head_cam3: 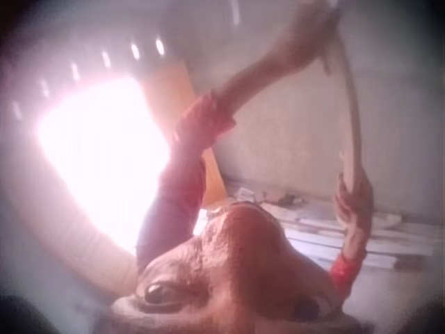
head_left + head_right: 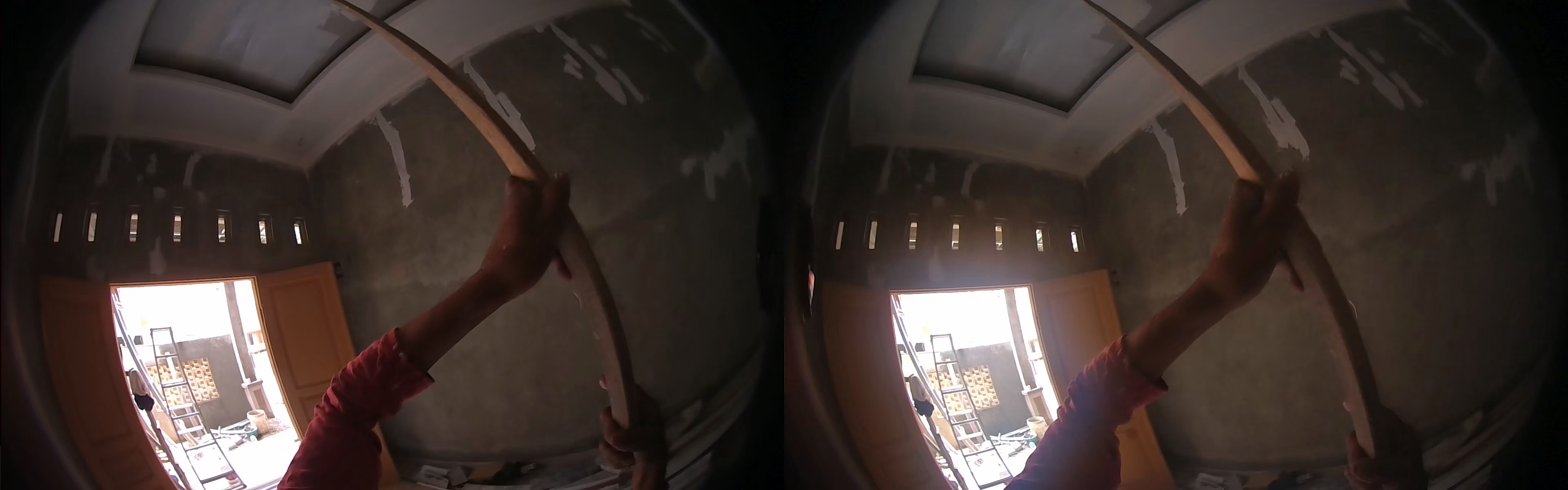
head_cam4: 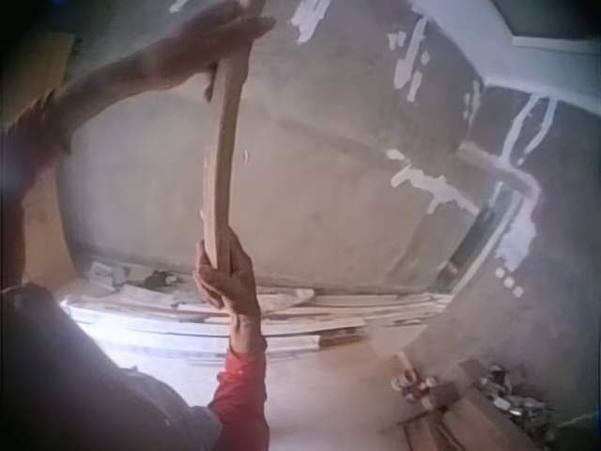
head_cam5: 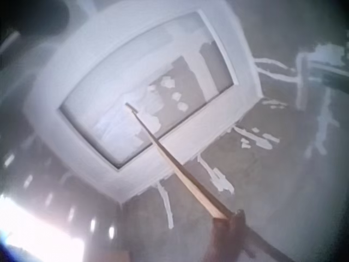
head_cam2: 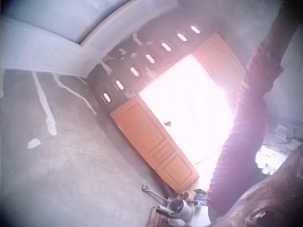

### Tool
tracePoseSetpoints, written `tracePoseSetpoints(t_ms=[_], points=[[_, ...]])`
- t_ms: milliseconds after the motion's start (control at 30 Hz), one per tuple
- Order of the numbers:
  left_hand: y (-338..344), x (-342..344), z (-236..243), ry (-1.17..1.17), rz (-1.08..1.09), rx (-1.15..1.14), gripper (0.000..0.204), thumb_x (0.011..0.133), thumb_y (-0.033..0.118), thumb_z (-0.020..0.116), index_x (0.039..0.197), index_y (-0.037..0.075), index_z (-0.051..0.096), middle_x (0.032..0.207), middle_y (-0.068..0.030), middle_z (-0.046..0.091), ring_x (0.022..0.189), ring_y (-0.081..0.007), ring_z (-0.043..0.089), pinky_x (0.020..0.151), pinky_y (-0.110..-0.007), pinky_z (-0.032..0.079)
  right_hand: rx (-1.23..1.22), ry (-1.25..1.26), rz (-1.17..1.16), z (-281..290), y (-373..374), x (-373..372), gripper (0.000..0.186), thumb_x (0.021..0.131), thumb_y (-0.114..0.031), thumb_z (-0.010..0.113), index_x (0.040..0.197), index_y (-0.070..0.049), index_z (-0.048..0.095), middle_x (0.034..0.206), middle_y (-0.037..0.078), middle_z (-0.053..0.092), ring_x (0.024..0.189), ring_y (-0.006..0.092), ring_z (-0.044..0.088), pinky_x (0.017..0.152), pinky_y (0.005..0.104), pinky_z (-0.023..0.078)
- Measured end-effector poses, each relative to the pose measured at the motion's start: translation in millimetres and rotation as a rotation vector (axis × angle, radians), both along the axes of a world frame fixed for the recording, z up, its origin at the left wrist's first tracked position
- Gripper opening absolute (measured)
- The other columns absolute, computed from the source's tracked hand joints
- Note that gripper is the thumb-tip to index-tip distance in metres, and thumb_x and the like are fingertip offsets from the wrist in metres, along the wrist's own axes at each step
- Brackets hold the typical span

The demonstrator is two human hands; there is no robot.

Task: The person uses a long-handled roller to apply white paint to the ceiling of a room under construction. They repeatedly roll the ceiling surface and periodically lower the roller to reload paint from a tray on the floor.

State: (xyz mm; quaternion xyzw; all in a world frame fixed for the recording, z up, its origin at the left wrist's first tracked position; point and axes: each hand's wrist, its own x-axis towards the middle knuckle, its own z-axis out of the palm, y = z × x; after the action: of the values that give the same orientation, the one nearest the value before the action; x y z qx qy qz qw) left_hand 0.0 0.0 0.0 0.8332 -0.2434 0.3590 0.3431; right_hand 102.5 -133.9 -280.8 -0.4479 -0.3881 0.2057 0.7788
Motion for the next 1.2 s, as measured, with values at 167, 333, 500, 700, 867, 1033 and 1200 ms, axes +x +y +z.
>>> tracePoseSetpoints(t_ms=[167, 333, 500, 700, 867, 1033, 1200], points=[[36, -27, 7, -0.126, 0.056, -0.083, 0.045, 0.103, 0.040, 0.045, 0.111, -0.002, 0.030, 0.091, -0.0166, 0.053, 0.065, -0.0243, 0.065, 0.043, -0.034, 0.057, 0.062, -0.149, 0.176, 49, 8, -24, 0.073, 0.071, 0.003, 0.065, 0.140, -0.004, 0.041, 0.057, -0.003, 0.039, 0.035, 0.0056, 0.028, 0.032, 0.0267, 0.022], [78, -58, -2, -0.083, 0.169, -0.142, 0.041, 0.103, 0.039, 0.047, 0.105, 0.000, 0.036, 0.083, -0.0142, 0.055, 0.056, -0.0218, 0.062, 0.037, -0.033, 0.053, 0.111, -0.061, 0.364, 45, 35, -70, 0.075, 0.071, 0.003, 0.067, 0.141, -0.004, 0.041, 0.056, -0.003, 0.039, 0.033, 0.0057, 0.029, 0.031, 0.0256, 0.023], [130, -71, 44, -0.274, 0.295, -0.055, 0.040, 0.100, 0.040, 0.051, 0.096, 0.001, 0.045, 0.077, -0.0109, 0.055, 0.049, -0.0165, 0.055, 0.031, -0.030, 0.044, 0.181, -0.137, 0.429, 84, 97, -79, 0.077, 0.072, 0.000, 0.069, 0.143, -0.002, 0.039, 0.058, -0.001, 0.042, 0.034, 0.0056, 0.032, 0.030, 0.0252, 0.025], [212, -113, 83, -0.298, 0.332, -0.212, 0.034, 0.097, 0.040, 0.053, 0.097, 0.007, 0.050, 0.071, -0.0043, 0.050, 0.045, -0.0128, 0.049, 0.031, -0.027, 0.033, 0.202, -0.189, 0.494, 130, 177, -111, 0.078, 0.071, -0.001, 0.068, 0.143, 0.003, 0.038, 0.060, -0.001, 0.042, 0.034, 0.0033, 0.029, 0.029, 0.0223, 0.025], [271, -141, 118, -0.397, 0.402, -0.229, 0.038, 0.097, 0.039, 0.049, 0.099, 0.001, 0.051, 0.075, -0.0090, 0.051, 0.048, -0.0175, 0.047, 0.036, -0.032, 0.035, 0.240, -0.263, 0.560, 168, 236, -130, 0.075, 0.074, -0.009, 0.068, 0.143, 0.003, 0.039, 0.065, -0.003, 0.043, 0.036, 0.0015, 0.030, 0.029, 0.0196, 0.027], [324, -156, 147, -0.354, 0.391, -0.297, 0.035, 0.096, 0.037, 0.049, 0.109, 0.004, 0.053, 0.086, -0.0083, 0.051, 0.058, -0.0166, 0.051, 0.039, -0.030, 0.036, 0.280, -0.359, 0.582, 191, 282, -140, 0.074, 0.076, -0.018, 0.069, 0.141, 0.003, 0.041, 0.070, -0.003, 0.046, 0.040, 0.0002, 0.033, 0.030, 0.0184, 0.028], [364, -163, 175, -0.414, 0.401, -0.336, 0.035, 0.096, 0.038, 0.051, 0.108, 0.006, 0.053, 0.081, -0.0066, 0.052, 0.055, -0.0136, 0.050, 0.037, -0.027, 0.033, 0.253, -0.376, 0.612, 215, 308, -143, 0.055, 0.080, -0.012, 0.066, 0.128, 0.003, 0.045, 0.070, -0.002, 0.047, 0.043, 0.0020, 0.038, 0.034, 0.0198, 0.033]])
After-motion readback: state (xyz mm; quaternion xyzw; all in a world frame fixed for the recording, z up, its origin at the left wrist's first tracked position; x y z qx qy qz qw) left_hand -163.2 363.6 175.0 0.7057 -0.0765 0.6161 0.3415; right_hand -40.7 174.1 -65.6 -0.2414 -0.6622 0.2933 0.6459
